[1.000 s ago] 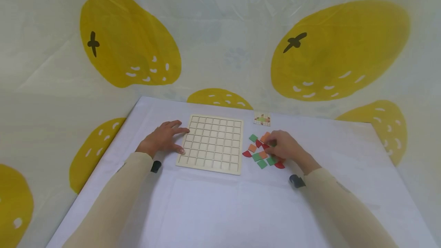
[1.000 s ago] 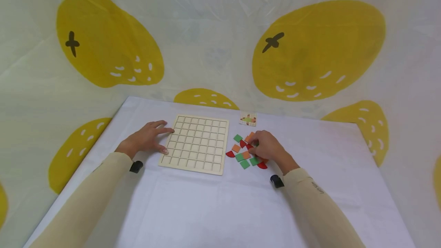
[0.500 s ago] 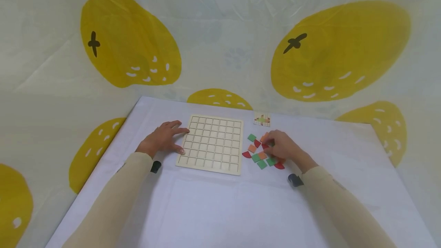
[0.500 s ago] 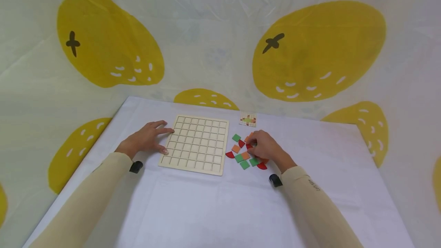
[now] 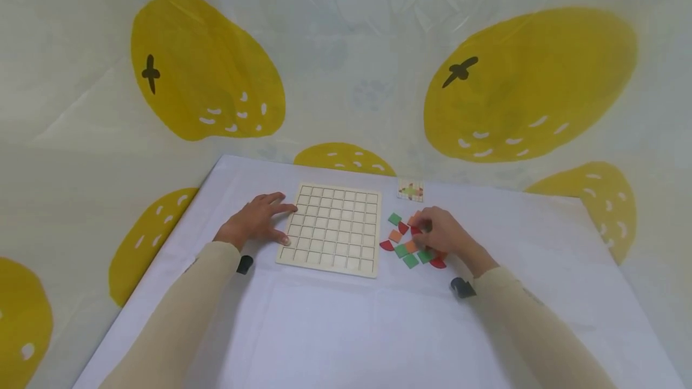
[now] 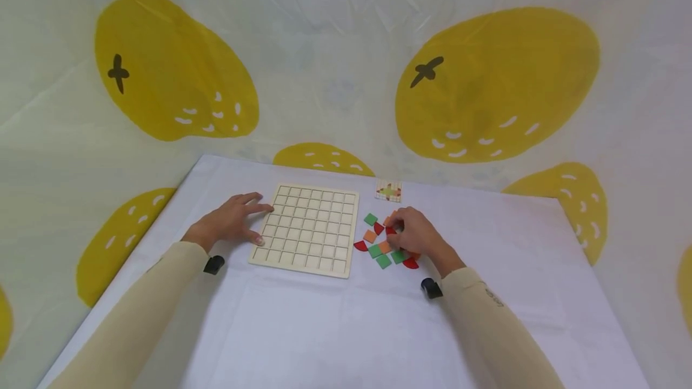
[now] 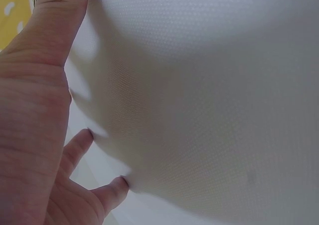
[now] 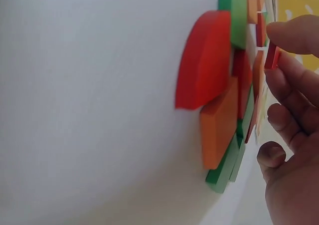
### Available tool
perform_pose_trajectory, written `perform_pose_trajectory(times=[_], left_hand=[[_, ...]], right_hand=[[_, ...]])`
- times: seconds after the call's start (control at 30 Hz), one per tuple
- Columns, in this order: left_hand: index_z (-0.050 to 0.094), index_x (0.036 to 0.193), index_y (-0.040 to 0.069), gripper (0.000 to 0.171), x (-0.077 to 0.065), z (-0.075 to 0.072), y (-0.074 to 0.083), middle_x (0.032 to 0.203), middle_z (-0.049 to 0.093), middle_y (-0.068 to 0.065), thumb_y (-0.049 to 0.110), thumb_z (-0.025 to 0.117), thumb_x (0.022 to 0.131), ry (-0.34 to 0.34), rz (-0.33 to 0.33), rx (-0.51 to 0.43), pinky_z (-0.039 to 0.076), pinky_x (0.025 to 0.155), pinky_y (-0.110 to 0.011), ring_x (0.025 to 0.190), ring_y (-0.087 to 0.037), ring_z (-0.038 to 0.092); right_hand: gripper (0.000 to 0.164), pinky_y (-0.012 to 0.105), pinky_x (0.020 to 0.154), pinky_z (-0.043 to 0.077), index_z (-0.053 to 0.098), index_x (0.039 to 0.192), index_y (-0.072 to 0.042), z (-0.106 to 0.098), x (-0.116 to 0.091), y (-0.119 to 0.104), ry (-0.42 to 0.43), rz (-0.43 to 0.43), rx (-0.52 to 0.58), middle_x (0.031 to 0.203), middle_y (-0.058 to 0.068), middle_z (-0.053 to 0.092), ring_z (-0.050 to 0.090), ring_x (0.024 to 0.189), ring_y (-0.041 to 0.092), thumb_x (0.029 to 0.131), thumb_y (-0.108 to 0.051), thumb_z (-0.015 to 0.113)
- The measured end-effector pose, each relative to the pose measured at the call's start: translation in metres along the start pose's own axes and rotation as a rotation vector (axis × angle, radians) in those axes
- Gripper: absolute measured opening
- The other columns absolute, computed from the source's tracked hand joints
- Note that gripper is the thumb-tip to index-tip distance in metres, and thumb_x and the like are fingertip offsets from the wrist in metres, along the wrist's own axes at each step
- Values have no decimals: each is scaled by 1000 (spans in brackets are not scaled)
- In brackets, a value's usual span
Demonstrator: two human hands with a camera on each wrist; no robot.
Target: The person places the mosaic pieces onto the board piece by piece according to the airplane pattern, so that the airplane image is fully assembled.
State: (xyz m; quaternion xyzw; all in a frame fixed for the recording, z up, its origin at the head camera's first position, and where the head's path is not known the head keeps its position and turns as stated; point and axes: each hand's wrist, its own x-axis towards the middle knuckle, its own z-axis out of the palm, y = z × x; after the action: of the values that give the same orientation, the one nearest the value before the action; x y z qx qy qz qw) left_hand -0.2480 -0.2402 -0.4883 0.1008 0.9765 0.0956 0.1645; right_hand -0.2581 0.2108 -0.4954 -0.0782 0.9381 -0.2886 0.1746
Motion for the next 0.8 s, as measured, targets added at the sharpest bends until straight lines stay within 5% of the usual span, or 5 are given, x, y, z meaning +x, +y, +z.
perform_pose_trajectory(times=[0.53, 0.8], left_hand=[[49, 155, 38, 93, -2, -1, 1, 173, 27, -11, 60, 87, 73, 9, 4, 6, 25, 126, -69, 158, -45, 23], [49, 155, 38, 92, -2, -1, 1, 173, 27, -10, 59, 87, 74, -4, 3, 1, 24, 127, -67, 159, -44, 22]], right_hand=[[39, 42, 96, 62, 72, 124, -13, 8, -2, -14, 19, -97, 136, 124, 9, 71, 60, 115, 28, 90, -29, 81], [46, 39, 95, 61, 70, 131, -12, 14, 1, -19, 31, -92, 183, 126, 8, 70, 61, 112, 28, 91, -33, 81]])
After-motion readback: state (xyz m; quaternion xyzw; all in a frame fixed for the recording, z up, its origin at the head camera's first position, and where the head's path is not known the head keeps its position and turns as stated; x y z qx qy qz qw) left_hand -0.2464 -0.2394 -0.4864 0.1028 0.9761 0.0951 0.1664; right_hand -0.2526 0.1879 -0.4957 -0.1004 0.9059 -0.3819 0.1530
